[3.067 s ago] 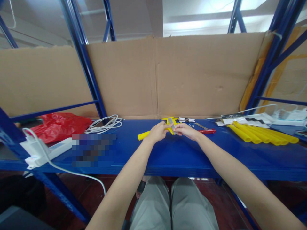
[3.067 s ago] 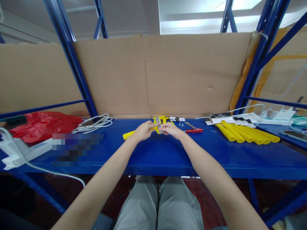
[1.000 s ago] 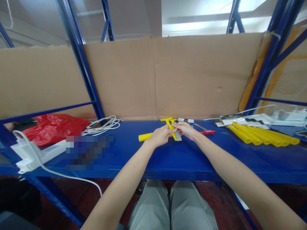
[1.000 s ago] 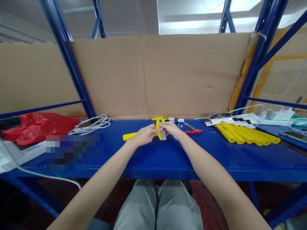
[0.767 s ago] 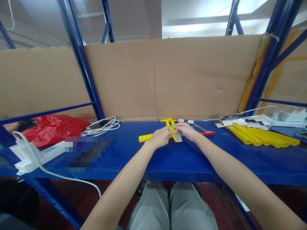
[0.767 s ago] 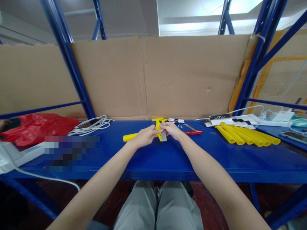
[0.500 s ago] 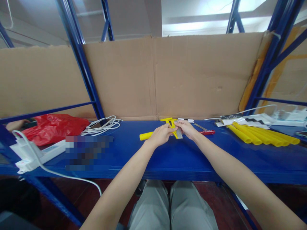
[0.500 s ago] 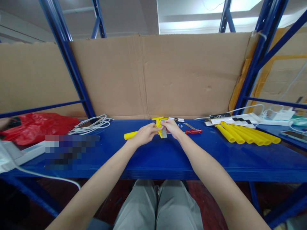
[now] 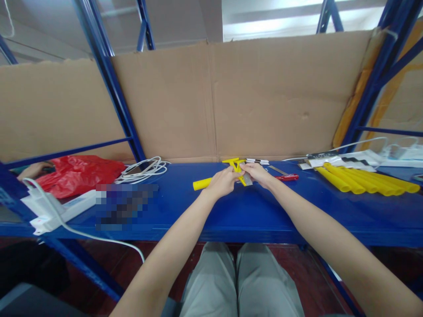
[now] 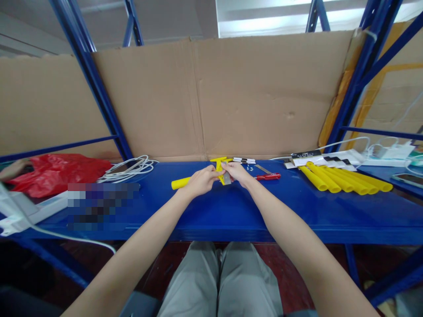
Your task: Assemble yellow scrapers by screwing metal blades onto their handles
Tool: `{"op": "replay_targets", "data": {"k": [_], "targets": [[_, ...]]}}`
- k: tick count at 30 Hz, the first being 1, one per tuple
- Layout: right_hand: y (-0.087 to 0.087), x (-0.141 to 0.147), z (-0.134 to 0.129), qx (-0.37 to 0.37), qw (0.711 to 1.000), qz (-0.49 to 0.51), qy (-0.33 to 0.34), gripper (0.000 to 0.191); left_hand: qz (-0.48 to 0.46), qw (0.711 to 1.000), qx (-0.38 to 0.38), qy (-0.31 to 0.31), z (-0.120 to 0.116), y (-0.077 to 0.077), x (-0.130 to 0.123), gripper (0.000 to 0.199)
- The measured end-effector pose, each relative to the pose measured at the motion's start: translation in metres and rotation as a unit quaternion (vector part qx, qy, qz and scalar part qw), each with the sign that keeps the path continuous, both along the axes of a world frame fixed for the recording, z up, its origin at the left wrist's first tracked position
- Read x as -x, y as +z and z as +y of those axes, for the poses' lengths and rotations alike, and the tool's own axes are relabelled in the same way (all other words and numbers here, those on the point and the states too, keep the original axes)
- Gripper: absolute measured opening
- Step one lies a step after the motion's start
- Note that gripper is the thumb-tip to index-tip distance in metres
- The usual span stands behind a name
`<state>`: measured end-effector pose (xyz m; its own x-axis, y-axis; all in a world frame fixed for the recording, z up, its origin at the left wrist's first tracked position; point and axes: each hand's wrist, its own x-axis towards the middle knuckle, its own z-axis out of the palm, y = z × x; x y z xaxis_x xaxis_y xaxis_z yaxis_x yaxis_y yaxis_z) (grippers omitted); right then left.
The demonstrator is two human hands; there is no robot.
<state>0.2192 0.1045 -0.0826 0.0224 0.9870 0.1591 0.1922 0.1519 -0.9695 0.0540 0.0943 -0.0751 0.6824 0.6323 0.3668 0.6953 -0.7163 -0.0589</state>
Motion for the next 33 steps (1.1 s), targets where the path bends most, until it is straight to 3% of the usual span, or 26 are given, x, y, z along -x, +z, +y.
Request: {"op": "replay_targets", "data": {"k": [4,13,18,23,33], "targets": [[0.002,-0.004,0.0,0.024,0.999,0.037,0.024,0.021,-0.013,1.0,0.013,-0.01,0.0,0.001,-0.001,0.041],[0.001,0.001,0.007,0.024,0.99,0.134,-0.033,0.011,-0.044,0.999,0.004,-0.025,0.001,0.0,-0.003,0.041],[-0.003,-0.001,0.003,0.043,0.996,0.072,-0.003,0.017,-0.009,1.0,0.007,0.021,0.002,0.002,0.0,0.041],[-0.003,-0.001,-0.005,0.06,0.994,0.017,0.086,0.016,-0.039,0.994,0.014,0.097,0.01,0.002,0.008,0.04],[0.001,0.001,-0.009,0.011,0.996,-0.029,0.082,0.018,-0.064,0.994,0.015,0.088,0.013,0.001,0.01,0.04]]}}
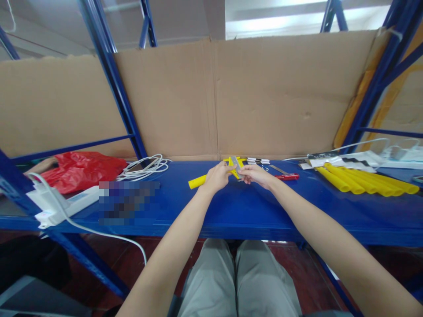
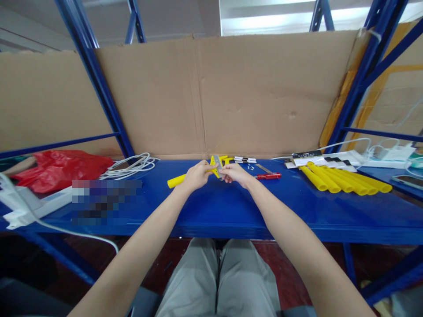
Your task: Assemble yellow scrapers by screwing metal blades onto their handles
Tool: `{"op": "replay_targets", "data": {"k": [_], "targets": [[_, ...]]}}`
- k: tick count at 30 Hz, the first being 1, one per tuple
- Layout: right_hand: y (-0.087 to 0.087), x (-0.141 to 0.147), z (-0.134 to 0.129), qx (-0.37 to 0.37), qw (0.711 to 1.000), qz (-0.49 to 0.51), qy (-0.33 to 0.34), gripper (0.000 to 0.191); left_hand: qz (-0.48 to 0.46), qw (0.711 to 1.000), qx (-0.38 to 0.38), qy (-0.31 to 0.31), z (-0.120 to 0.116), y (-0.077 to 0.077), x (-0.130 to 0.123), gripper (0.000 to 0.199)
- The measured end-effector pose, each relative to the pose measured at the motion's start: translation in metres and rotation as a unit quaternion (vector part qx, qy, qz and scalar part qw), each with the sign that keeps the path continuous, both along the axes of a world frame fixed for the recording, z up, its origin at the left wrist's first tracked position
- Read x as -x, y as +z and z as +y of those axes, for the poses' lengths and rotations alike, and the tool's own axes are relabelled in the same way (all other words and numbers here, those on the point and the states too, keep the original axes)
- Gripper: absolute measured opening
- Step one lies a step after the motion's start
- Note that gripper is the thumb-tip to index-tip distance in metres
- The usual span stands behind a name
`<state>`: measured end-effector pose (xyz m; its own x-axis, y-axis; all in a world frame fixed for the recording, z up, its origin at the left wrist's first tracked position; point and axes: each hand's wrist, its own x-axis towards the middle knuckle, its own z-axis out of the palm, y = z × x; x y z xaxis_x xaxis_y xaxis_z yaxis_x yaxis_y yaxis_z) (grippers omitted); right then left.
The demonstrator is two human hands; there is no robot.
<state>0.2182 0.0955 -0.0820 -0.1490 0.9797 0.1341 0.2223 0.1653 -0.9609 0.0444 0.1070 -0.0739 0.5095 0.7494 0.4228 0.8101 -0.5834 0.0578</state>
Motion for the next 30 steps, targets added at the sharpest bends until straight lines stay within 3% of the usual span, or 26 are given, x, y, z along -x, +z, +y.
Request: {"op": "replay_targets", "data": {"k": [30], "targets": [[0.0013,0.0041,-0.0036,0.025,0.999,0.014,-0.013,0.02,0.012,1.0,0.003,-0.016,0.0017,-0.0014,0.0003,0.039]]}}
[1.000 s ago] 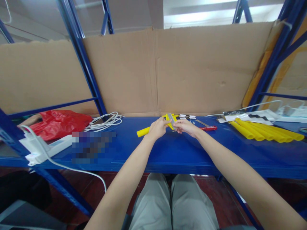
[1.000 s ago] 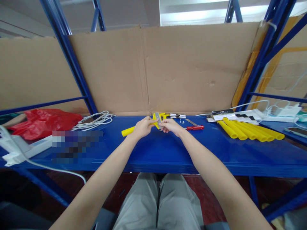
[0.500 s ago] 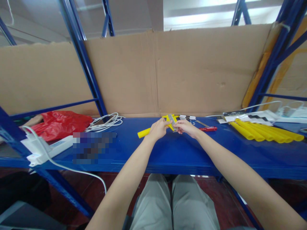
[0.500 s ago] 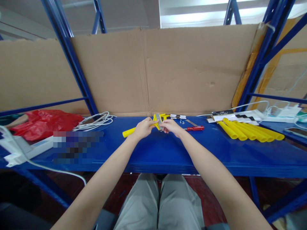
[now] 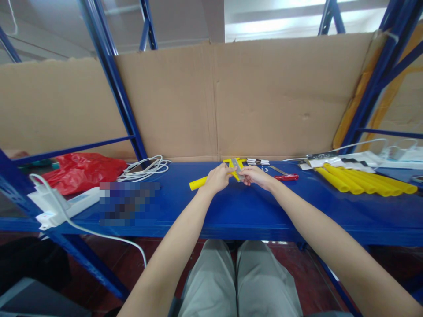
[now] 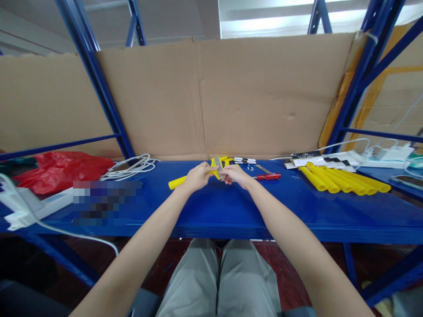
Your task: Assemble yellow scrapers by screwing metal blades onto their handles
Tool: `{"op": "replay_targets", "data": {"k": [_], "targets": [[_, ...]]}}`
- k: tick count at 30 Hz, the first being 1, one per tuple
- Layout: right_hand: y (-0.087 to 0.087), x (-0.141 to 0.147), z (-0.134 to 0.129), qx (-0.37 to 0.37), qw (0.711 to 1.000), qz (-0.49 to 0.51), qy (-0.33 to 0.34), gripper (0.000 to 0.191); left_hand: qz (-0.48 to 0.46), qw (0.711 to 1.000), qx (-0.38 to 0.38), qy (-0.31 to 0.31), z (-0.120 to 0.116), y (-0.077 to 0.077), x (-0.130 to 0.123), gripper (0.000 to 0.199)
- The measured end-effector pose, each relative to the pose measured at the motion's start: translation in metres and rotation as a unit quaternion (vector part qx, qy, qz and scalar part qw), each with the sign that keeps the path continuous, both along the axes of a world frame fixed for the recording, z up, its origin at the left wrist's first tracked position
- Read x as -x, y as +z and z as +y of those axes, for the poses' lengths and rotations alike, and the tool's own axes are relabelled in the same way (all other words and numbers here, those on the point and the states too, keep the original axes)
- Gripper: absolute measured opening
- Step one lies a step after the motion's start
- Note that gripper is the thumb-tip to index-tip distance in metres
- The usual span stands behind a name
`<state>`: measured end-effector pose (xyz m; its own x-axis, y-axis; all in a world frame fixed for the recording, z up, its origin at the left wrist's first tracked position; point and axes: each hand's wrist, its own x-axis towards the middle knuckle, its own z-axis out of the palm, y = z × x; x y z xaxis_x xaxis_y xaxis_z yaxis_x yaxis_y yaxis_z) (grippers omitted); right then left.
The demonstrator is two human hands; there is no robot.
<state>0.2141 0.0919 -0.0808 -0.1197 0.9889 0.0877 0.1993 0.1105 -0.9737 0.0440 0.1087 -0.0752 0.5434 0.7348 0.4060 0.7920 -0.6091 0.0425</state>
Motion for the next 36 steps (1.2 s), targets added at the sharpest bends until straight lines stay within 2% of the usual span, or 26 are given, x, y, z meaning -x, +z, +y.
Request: {"op": "replay_targets", "data": {"k": [8,24,28,31,34,36], "targets": [[0.001,0.001,0.003,0.033,0.999,0.026,0.004,0.028,-0.003,1.0,0.011,0.008,-0.002,0.002,-0.001,0.039],[0.003,-0.001,-0.001,-0.002,0.998,-0.056,-0.01,0.022,0.014,1.0,0.015,0.015,0.002,0.0,0.002,0.041],[0.005,-0.009,0.005,-0.03,0.992,-0.099,-0.065,0.022,0.014,1.0,0.013,0.01,0.004,-0.001,0.004,0.038],[0.007,-0.02,0.01,-0.045,0.961,-0.21,-0.174,0.019,0.015,1.0,0.016,0.012,0.004,-0.001,0.005,0.037],[0.011,-0.038,0.011,-0.061,0.882,-0.357,-0.301,0.019,0.018,1.0,0.017,0.016,0.004,-0.001,0.005,0.037],[0.012,-0.051,0.01,-0.049,0.841,-0.406,-0.355,0.025,0.02,1.0,0.018,0.015,0.004,-0.001,0.005,0.036]]}}
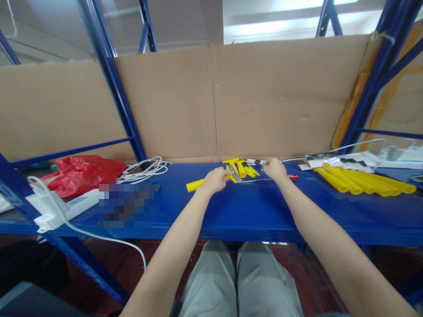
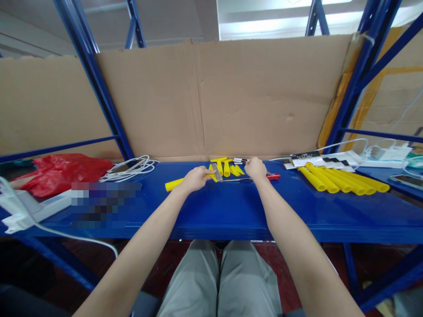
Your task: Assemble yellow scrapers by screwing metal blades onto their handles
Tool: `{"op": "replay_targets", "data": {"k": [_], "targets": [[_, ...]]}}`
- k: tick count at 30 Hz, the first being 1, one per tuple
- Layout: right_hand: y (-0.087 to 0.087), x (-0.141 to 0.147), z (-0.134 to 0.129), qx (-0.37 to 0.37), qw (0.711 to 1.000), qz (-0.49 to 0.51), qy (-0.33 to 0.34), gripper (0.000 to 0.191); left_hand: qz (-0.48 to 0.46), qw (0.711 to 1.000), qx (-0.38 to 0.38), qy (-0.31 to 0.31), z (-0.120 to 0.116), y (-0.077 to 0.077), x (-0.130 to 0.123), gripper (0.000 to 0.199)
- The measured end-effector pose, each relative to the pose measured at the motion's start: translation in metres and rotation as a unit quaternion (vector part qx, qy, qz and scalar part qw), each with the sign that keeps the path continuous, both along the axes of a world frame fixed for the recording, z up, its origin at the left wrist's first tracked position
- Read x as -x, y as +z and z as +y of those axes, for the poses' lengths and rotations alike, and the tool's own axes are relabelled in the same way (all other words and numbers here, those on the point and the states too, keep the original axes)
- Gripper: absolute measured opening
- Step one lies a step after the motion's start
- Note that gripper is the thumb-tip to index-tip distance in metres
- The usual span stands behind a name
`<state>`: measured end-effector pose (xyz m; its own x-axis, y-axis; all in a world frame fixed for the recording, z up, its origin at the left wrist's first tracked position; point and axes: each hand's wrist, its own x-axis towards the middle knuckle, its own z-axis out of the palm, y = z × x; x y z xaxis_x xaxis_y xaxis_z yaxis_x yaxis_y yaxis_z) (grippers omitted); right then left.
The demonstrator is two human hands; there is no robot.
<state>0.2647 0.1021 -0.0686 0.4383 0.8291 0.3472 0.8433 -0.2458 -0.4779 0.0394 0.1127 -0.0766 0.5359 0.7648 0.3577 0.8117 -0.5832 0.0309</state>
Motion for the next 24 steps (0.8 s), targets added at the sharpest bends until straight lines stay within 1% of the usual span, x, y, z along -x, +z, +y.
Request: {"op": "replay_targets", "data": {"k": [1,3,6,11,16,24], "targets": [[0.0,-0.005,-0.001,0.01,1.0,-0.01,-0.022,0.027,0.001,1.0,0.001,-0.001,0.0,0.0,0.0,0.036],[-0.001,-0.013,-0.001,0.035,0.999,-0.015,-0.035,0.029,0.003,1.0,0.003,-0.002,0.0,0.0,-0.001,0.036],[-0.004,-0.016,0.001,0.067,0.997,-0.021,-0.012,0.028,0.008,1.0,0.005,-0.001,-0.001,0.0,-0.001,0.037],[-0.01,-0.006,0.007,0.109,0.991,-0.073,0.026,0.026,0.012,1.0,0.008,0.0,-0.003,0.0,-0.002,0.037],[-0.015,-0.001,0.014,0.133,0.983,-0.118,0.051,0.026,0.015,1.0,0.012,0.0,-0.002,-0.001,-0.002,0.038],[-0.017,0.002,0.019,0.144,0.975,-0.159,0.06,0.025,0.016,1.0,0.012,-0.01,0.0,-0.002,-0.002,0.039]]}}
